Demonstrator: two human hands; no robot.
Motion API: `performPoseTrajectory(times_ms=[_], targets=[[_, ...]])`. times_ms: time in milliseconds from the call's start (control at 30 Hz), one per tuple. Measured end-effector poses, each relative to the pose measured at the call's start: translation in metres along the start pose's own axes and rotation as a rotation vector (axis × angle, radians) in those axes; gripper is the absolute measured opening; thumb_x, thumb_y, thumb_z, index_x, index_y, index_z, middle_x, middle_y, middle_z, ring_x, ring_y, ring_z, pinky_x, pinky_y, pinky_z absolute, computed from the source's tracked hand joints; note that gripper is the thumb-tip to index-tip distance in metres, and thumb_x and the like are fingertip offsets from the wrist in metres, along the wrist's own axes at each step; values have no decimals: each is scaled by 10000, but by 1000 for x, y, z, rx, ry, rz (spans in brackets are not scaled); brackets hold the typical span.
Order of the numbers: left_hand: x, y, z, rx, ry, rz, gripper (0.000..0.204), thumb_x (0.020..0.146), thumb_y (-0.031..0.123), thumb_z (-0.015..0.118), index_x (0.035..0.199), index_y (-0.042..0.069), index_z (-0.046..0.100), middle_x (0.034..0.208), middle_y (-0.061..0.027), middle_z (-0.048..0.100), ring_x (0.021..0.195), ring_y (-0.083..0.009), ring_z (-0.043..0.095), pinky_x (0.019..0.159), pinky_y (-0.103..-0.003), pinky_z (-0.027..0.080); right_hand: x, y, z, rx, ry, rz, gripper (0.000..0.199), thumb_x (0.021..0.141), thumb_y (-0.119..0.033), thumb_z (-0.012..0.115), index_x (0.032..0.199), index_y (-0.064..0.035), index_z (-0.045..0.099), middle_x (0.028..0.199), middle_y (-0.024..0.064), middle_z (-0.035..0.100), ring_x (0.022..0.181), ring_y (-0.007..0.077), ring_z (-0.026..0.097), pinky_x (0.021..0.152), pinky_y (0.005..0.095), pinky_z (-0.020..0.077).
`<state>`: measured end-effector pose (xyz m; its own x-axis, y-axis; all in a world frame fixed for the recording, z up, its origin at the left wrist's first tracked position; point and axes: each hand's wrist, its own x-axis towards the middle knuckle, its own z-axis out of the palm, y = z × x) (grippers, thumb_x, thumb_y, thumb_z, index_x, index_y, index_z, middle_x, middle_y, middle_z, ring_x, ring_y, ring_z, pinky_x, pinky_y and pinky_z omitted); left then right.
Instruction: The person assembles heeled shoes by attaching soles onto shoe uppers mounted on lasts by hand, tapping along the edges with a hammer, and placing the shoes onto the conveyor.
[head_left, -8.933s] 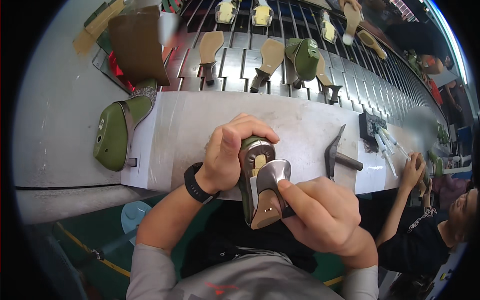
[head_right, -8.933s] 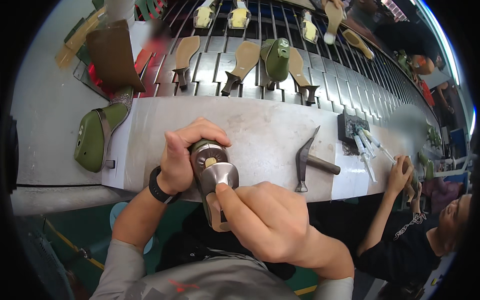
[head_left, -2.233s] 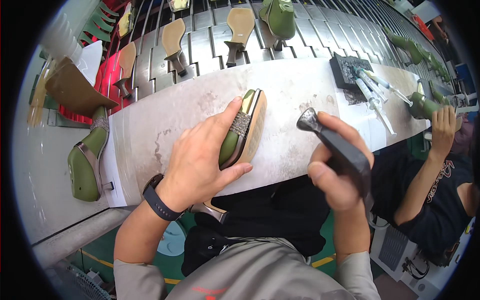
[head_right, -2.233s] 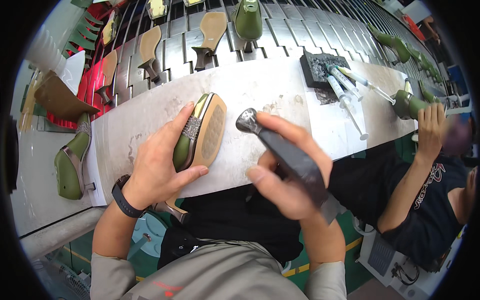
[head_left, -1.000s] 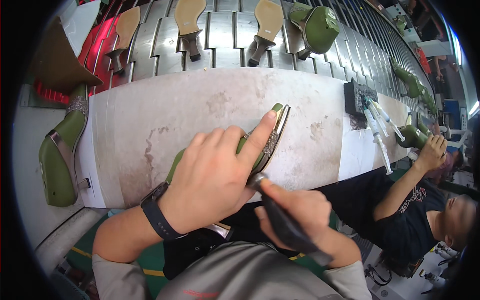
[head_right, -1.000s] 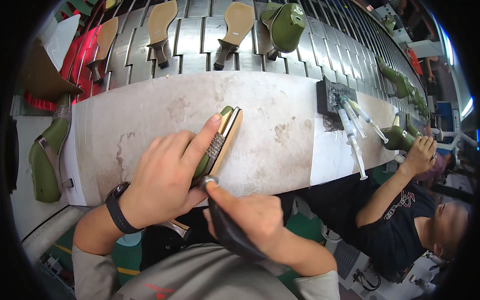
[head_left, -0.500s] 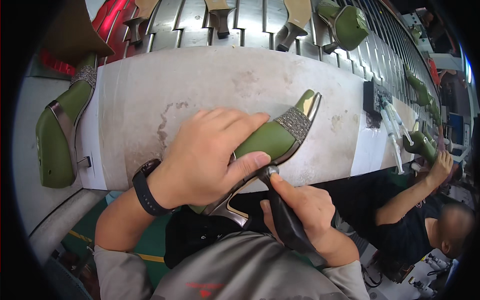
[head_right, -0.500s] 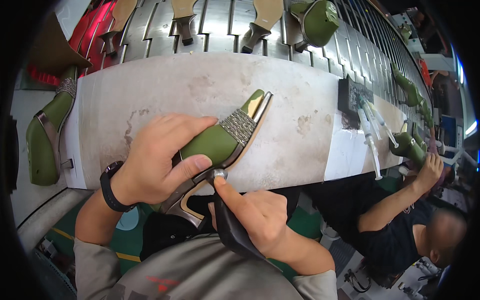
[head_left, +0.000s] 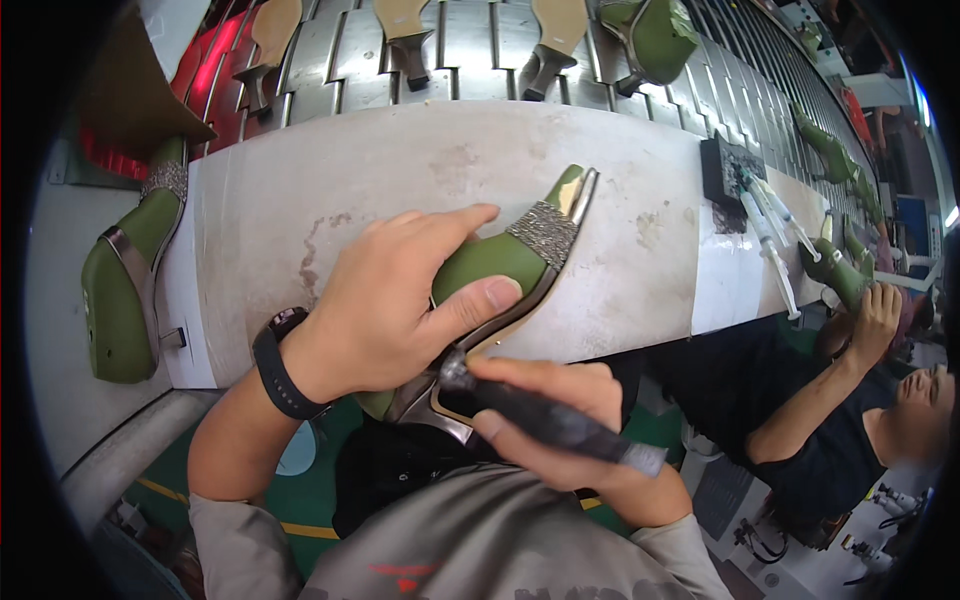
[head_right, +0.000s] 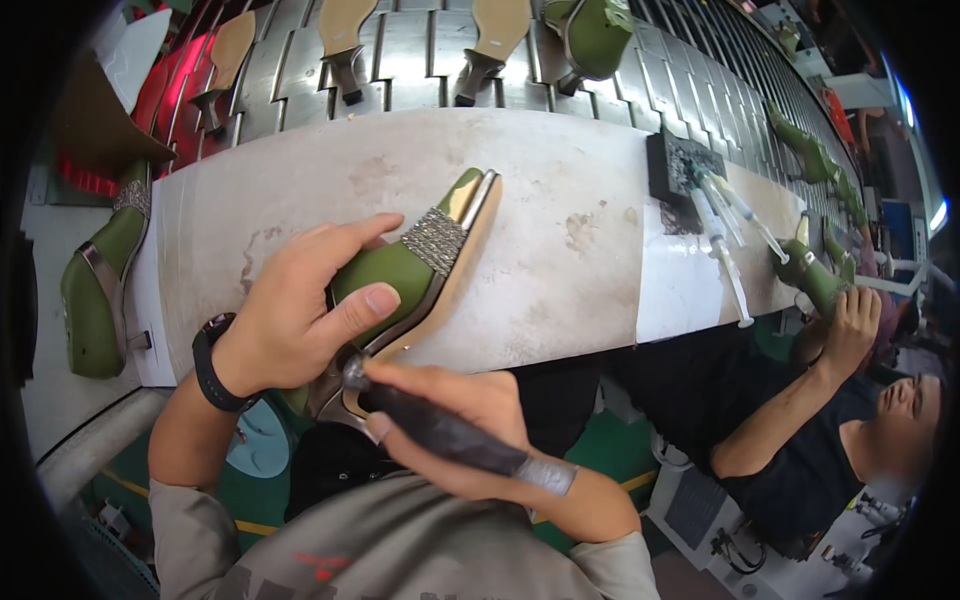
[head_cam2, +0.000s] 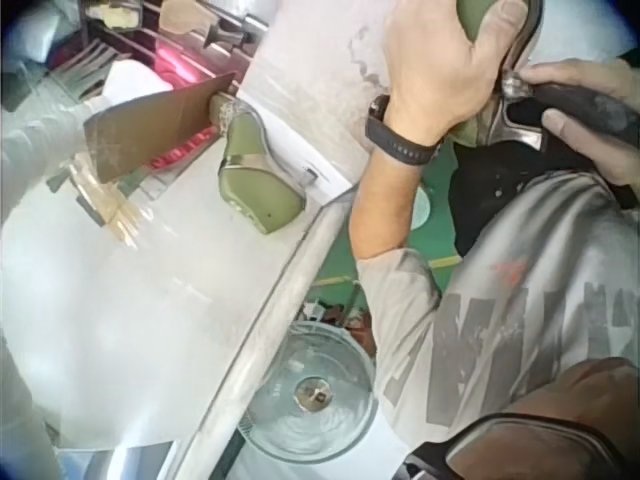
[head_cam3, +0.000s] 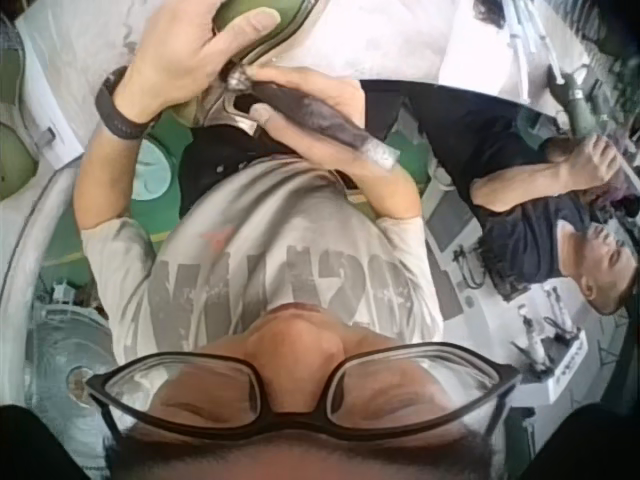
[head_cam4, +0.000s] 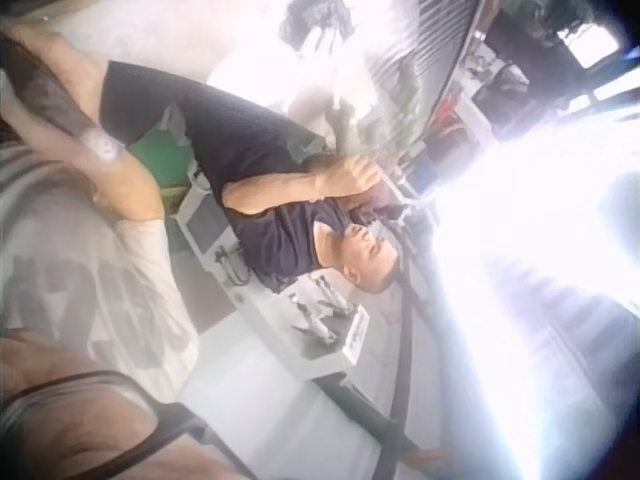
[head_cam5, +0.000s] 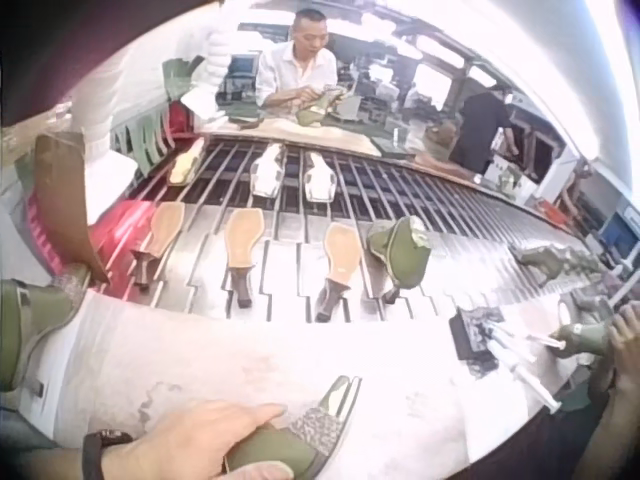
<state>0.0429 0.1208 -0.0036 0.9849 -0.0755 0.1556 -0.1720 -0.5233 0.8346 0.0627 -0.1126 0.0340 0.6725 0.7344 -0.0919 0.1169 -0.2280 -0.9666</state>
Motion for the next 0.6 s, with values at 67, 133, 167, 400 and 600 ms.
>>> performPoseTrajectory(times_ms=[67,133,167,400,600], targets=[[11,15,-4,42,-84,-95,730,961,452,749,1472,-32,555,1157,-247,704,1050,-424,674,934,-464,523,2,-5,-27,-122,49,-47,434,914,-36,800,1338,-6,708,1052,135,810,851,131,777,790,259,597],[22,26,-1,112,-123,-104,884,881,518,819,1495,-42,517,1158,-265,697,1037,-442,676,923,-469,532,-1,-2,-49,-96,221,-107,430,924,-16,781,1346,10,701,1087,148,808,905,146,773,830,269,600],[26,24,4,137,-109,-93,895,851,522,844,1469,-45,532,1136,-263,698,1025,-444,679,908,-475,536,2,-5,-59,-98,264,-117,422,935,-12,765,1351,15,699,1083,150,806,934,159,767,841,277,598],[38,24,16,207,-146,-105,672,723,370,929,1200,13,618,967,-196,688,891,-426,686,775,-492,545,34,-23,-80,-291,103,-30,425,893,-14,790,1312,-2,719,1004,120,809,792,124,769,684,264,578],[39,24,12,187,-155,-118,685,726,362,937,1212,3,616,994,-194,681,891,-411,686,770,-489,551,53,-24,-91,-361,11,-147,394,865,-22,820,1253,-22,752,890,110,796,681,137,754,636,251,569]])
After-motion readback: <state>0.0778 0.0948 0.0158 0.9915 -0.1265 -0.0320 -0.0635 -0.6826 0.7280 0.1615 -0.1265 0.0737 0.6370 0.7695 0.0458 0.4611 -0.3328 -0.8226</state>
